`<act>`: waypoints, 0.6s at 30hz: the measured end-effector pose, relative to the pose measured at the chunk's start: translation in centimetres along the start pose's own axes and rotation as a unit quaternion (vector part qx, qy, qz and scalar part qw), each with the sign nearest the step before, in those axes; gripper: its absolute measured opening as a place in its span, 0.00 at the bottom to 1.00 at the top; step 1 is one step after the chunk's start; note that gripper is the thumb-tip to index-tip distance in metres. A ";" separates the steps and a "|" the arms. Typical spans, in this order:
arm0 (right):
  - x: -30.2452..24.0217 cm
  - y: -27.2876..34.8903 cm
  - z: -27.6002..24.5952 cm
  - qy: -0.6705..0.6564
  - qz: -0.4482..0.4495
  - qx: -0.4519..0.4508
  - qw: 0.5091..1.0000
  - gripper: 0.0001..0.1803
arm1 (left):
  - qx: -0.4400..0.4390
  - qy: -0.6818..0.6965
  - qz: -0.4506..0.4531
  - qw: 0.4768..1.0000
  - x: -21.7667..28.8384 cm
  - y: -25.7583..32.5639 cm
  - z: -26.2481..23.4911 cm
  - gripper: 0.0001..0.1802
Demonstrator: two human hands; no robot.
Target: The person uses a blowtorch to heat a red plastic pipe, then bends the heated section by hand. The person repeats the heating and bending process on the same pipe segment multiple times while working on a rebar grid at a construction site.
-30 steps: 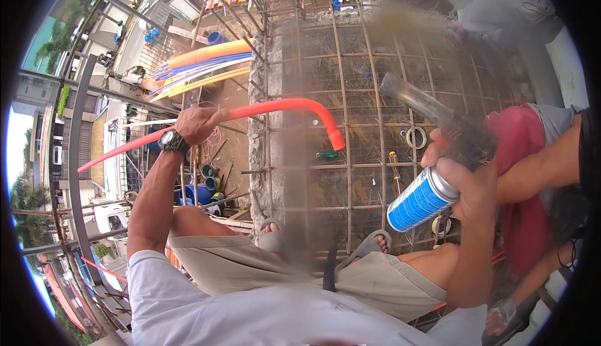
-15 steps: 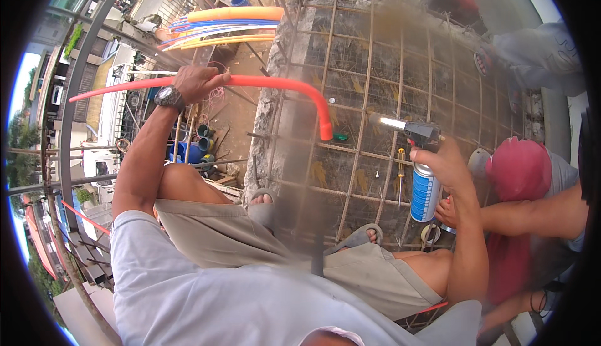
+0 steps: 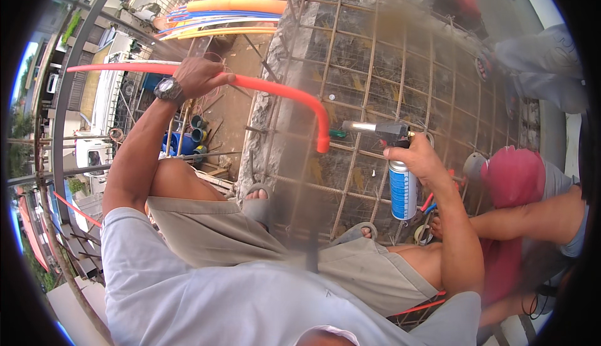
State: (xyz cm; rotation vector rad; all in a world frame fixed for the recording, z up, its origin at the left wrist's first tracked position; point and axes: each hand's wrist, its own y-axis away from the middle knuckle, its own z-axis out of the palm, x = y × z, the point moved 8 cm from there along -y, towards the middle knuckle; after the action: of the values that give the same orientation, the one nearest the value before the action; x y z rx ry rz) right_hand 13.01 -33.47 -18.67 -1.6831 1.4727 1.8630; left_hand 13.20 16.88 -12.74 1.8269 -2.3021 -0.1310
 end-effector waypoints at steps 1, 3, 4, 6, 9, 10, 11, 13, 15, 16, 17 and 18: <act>0.4 -0.4 -0.6 0.025 0.026 0.032 0.999 0.17 | -0.006 -0.007 -0.008 1.000 -0.1 0.0 0.1 0.36; 0.8 -0.7 -1.1 0.057 0.046 0.042 0.996 0.18 | -0.022 -0.011 -0.017 1.000 -0.4 -0.1 0.5 0.36; 0.7 -0.8 -0.8 0.063 0.042 0.019 0.997 0.18 | -0.004 -0.003 -0.004 1.000 -0.3 -0.1 0.4 0.36; 0.7 -0.9 -0.4 0.055 0.034 -0.015 0.998 0.19 | 0.030 0.012 0.021 0.999 -0.1 0.0 0.2 0.37; 0.9 -0.8 -0.2 0.023 0.041 -0.010 0.999 0.18 | 0.013 0.024 0.000 1.000 -0.8 0.0 0.9 0.38; 1.1 -0.8 -0.5 0.023 0.054 0.014 0.998 0.18 | 0.011 0.016 0.003 1.000 -0.9 -0.1 1.1 0.38; 1.3 -0.8 -0.7 0.020 0.069 0.038 0.997 0.17 | 0.011 0.011 0.008 1.000 -0.9 -0.1 1.2 0.37; 0.8 -0.8 0.1 0.035 0.035 -0.007 0.999 0.16 | 0.008 0.002 0.003 1.000 -0.9 -0.2 1.2 0.38; 0.5 -0.8 0.2 0.054 0.016 -0.018 0.998 0.15 | -0.003 -0.003 -0.018 1.000 -0.8 -0.3 1.3 0.40; 0.4 -0.8 0.0 0.067 0.014 -0.004 0.998 0.15 | -0.010 -0.009 -0.025 1.000 -0.6 -0.4 1.3 0.41; 0.2 -0.8 -0.3 0.072 0.000 0.006 0.997 0.15 | -0.020 -0.016 -0.034 0.999 -0.4 -0.5 1.4 0.42; 0.7 -0.8 -1.1 0.089 0.034 0.054 0.994 0.14 | -0.029 -0.024 -0.042 0.998 -0.2 -0.7 1.4 0.42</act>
State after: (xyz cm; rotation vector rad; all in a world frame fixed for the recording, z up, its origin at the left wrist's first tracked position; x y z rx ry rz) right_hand 14.08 -34.29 -19.51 -1.8072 1.6877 1.6686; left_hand 13.64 16.83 -14.25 1.9129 -2.2275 -0.2545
